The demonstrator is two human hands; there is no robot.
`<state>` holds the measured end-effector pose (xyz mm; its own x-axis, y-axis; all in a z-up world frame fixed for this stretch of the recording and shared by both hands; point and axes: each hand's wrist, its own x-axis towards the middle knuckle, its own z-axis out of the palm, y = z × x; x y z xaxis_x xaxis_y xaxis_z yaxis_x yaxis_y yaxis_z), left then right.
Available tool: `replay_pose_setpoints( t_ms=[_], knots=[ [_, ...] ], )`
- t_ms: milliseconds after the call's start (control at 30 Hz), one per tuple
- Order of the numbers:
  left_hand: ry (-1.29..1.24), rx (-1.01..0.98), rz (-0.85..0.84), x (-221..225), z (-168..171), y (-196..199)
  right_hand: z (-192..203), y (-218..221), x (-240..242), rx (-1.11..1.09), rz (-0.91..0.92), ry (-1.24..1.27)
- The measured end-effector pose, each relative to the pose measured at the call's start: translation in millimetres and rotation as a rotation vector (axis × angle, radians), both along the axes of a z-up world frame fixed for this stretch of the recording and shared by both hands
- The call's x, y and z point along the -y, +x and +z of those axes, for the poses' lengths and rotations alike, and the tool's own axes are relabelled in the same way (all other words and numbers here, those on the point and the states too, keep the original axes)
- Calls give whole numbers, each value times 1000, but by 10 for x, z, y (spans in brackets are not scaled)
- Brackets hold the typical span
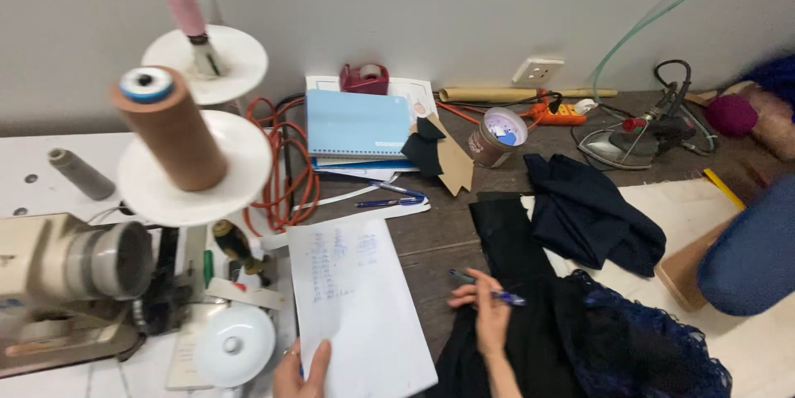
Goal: Inspecting a garment, writing notes on a list, and preparing the item on an ironing board.
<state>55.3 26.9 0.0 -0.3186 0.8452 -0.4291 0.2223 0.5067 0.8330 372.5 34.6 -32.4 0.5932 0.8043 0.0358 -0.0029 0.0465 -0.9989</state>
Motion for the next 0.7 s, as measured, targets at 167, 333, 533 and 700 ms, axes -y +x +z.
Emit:
replay_pose_setpoints(
  t_ms=[167,333,533,700],
  knots=[
    [-39,151,40,-194,-337,518,159,842,-53,37,-59,45],
    [-93,182,97,-221,-550,742,349,970,-455,40,-194,103],
    [-263,59,-265,-157,-869,658,313,-115,-1049,-67,92,8],
    [-463,-7,-492,-191,-548,598,345,-565,-1060,-64,338,-164]
  ],
)
